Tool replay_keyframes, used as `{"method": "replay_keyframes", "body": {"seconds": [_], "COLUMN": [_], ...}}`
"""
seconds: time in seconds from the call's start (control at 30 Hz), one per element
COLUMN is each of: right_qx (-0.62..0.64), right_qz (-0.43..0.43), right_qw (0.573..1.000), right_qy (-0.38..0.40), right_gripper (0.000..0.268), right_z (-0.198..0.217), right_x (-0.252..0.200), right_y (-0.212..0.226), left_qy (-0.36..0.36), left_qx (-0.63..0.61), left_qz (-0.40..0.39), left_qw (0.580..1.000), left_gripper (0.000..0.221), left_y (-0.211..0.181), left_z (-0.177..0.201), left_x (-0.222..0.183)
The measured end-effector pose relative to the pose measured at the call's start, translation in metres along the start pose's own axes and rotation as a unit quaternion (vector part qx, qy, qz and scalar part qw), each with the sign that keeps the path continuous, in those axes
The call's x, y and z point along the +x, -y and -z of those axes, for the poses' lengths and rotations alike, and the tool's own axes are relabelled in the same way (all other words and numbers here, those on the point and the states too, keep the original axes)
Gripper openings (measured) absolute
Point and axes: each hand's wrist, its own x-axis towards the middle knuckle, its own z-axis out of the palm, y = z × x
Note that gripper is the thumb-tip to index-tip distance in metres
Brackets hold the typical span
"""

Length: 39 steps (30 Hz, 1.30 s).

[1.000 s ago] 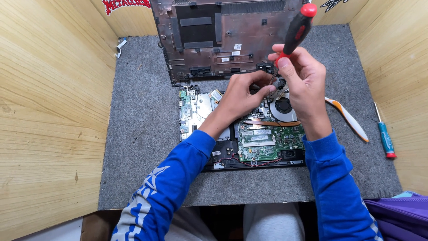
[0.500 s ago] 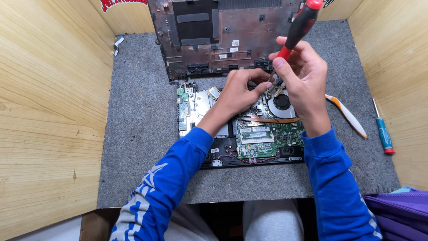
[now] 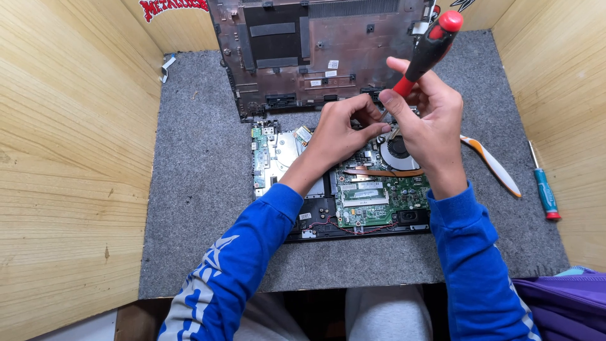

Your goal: Disassembling and cleaning the internal components of multiple laptops using a screwdriver and a brush on a technician's workbench.

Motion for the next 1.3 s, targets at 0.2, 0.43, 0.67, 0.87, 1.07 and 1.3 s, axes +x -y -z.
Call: {"method": "replay_keyframes", "body": {"seconds": [0.2, 0.43, 0.67, 0.87, 1.07, 1.3], "right_qx": [0.009, 0.022, -0.032, 0.038, 0.063, 0.102], "right_qz": [0.021, 0.026, 0.0, 0.022, 0.009, -0.034], "right_qw": [0.999, 0.999, 0.999, 0.996, 0.99, 0.984], "right_qy": [-0.027, -0.015, -0.032, -0.073, -0.122, -0.142], "right_gripper": [0.046, 0.022, 0.025, 0.022, 0.022, 0.025], "right_z": [0.001, -0.002, 0.004, 0.007, 0.013, 0.014], "right_x": [-0.001, -0.002, -0.003, -0.002, -0.002, -0.004], "right_y": [0.005, 0.013, 0.013, 0.009, 0.0, -0.003], "left_qy": [0.022, 0.035, 0.013, 0.031, 0.074, 0.063], "left_qx": [0.062, 0.036, 0.037, 0.036, 0.072, 0.115], "left_qz": [0.011, 0.002, 0.007, 0.061, 0.052, 0.034], "left_qw": [0.998, 0.999, 0.999, 0.997, 0.993, 0.991], "left_gripper": [0.018, 0.015, 0.015, 0.028, 0.039, 0.019], "left_y": [0.003, 0.001, -0.001, -0.004, 0.0, 0.001], "left_z": [-0.001, 0.003, 0.001, 0.005, 0.007, 0.003], "left_x": [0.001, 0.0, 0.001, 0.0, -0.002, -0.004]}}
